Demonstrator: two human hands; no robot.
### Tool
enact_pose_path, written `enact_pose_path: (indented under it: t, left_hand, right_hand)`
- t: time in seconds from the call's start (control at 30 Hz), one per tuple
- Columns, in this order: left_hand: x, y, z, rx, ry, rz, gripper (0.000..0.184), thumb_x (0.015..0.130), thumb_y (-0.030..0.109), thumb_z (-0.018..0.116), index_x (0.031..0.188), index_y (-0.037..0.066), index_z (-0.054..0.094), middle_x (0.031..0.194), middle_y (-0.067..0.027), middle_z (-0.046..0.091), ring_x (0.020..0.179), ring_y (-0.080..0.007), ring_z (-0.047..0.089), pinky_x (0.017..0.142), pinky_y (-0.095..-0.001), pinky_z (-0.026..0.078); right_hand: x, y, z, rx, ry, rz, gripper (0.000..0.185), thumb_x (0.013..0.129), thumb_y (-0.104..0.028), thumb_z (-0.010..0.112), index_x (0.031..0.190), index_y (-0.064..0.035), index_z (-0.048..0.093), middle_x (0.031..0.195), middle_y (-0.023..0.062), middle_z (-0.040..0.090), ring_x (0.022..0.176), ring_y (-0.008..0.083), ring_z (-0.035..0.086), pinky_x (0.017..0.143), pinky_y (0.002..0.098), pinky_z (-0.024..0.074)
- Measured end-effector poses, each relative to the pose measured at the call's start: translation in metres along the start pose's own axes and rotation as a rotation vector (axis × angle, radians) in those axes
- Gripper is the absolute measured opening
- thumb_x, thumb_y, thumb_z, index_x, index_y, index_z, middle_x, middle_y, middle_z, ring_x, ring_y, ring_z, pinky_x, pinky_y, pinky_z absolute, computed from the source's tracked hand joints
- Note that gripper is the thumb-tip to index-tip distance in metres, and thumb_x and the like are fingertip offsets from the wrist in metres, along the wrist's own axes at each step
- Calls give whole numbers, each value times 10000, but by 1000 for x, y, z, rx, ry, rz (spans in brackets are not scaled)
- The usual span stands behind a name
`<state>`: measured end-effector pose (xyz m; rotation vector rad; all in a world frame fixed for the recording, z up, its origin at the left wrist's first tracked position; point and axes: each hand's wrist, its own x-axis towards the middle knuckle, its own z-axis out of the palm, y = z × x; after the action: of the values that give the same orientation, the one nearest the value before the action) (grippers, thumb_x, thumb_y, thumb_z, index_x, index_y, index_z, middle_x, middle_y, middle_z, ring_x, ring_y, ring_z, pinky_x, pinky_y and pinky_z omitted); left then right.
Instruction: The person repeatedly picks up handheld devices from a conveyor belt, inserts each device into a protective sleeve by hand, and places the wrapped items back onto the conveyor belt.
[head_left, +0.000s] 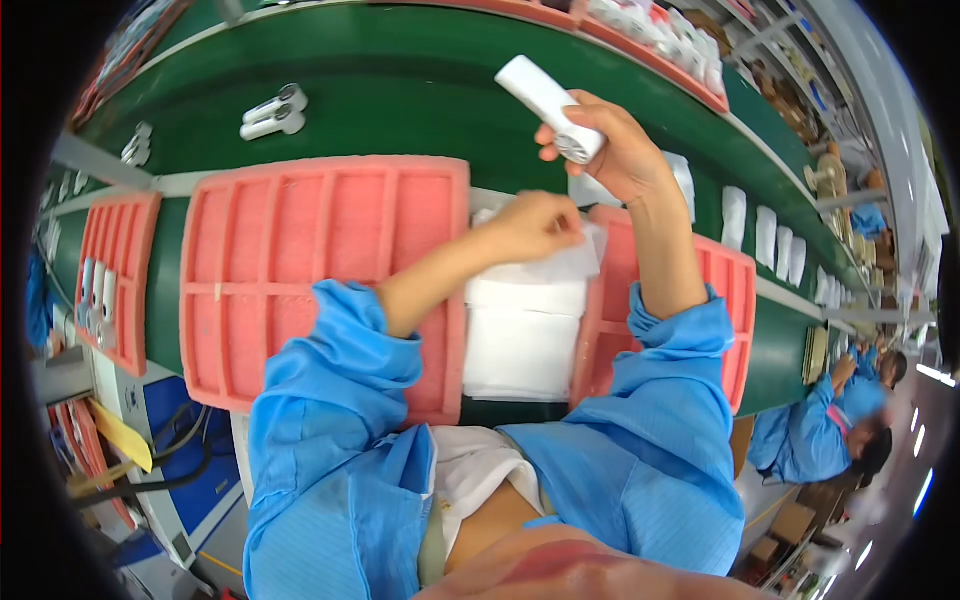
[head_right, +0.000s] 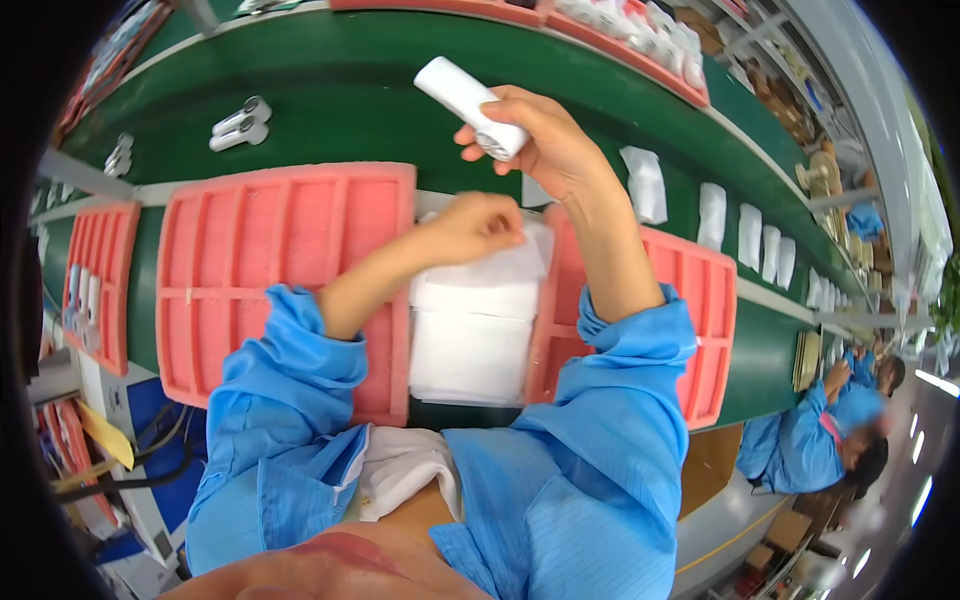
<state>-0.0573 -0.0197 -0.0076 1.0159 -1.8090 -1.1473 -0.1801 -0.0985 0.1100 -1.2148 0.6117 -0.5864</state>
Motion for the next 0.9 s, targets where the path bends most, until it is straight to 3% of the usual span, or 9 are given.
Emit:
enact_pose_path:
  t: [0.07, 0.27, 0.33, 0.43, 0.53, 0.57, 0.63, 0.77, 0.9]
  left_hand:
    - [1, 24, -22, -14, 64, 0, 177, 812, 194, 716, 831, 38, 636, 795, -86, 657, 674, -209, 630, 621, -317, 497]
    - [-4, 65, -53, 283, 424, 30, 136, 828, 123, 693, 837, 16, 609, 821, -66, 581, 610, -161, 555, 564, -297, 439]
    - [-4, 73, -54, 435, 467, 54, 115, 826, 61, 689, 858, -3, 599, 825, -50, 557, 598, -113, 498, 551, -253, 409]
    - [-3, 73, -52, 468, 535, 126, 96, 828, 84, 677, 843, 21, 606, 807, -70, 562, 589, -174, 525, 548, -300, 416]
    - [-3, 84, -54, 460, 588, 100, 95, 829, 92, 674, 849, 29, 606, 812, -79, 569, 616, -202, 553, 564, -317, 438]
    - [-4, 87, -54, 453, 606, 79, 94, 829, 88, 674, 853, 29, 605, 818, -81, 570, 626, -204, 555, 570, -315, 442]
    - [-4, 86, -51, 462, 574, 154, 95, 829, 85, 674, 858, 26, 605, 833, -82, 573, 653, -212, 568, 587, -309, 452]
    - [-7, 87, -39, 349, 438, 226, 131, 810, 84, 690, 898, 31, 608, 889, -88, 581, 736, -249, 599, 631, -329, 477]
    - [-7, 98, -36, 568, 428, 248, 318, 756, 77, 728, 1045, 46, 599, 949, -105, 585, 843, -297, 609, 677, -364, 501]
  right_hand:
    - [-23, -1, -28, 6, 4, -27, 435, 866, -265, 608, 1152, 59, 556, 828, 148, 677, 651, 161, 657, 463, 226, 471]
    - [-64, -10, -60, -105, 70, -97, 543, 801, -262, 640, 1221, 75, 574, 742, 141, 654, 561, 145, 621, 430, 219, 440]
    - [-67, -12, -48, -221, 73, -132, 514, 796, -234, 645, 1234, 32, 599, 763, 145, 656, 569, 138, 624, 456, 230, 455]
    - [-64, -2, -40, -333, 80, -146, 493, 796, -228, 679, 1239, -22, 616, 798, 123, 662, 590, 131, 636, 466, 230, 443]
    - [-65, -7, -37, -532, 107, 33, 486, 773, -211, 656, 1219, -20, 633, 998, 133, 671, 665, 139, 628, 619, 221, 480]
    - [-64, -6, -35, -512, 102, 9, 467, 787, -228, 661, 1206, -23, 634, 928, 112, 668, 643, 124, 629, 561, 220, 452]
    - [-60, 1, -28, -473, 91, -39, 433, 816, -260, 671, 1180, -29, 636, 787, 70, 662, 598, 93, 632, 443, 219, 396]
    - [-45, 21, -18, -568, 97, -81, 227, 808, -210, 610, 917, -12, 643, 723, 52, 635, 575, 105, 620, 439, 232, 397]
    - [-40, 27, -18, -576, 225, -198, 217, 817, -217, 579, 853, -7, 623, 658, 44, 598, 497, 105, 548, 445, 236, 404]
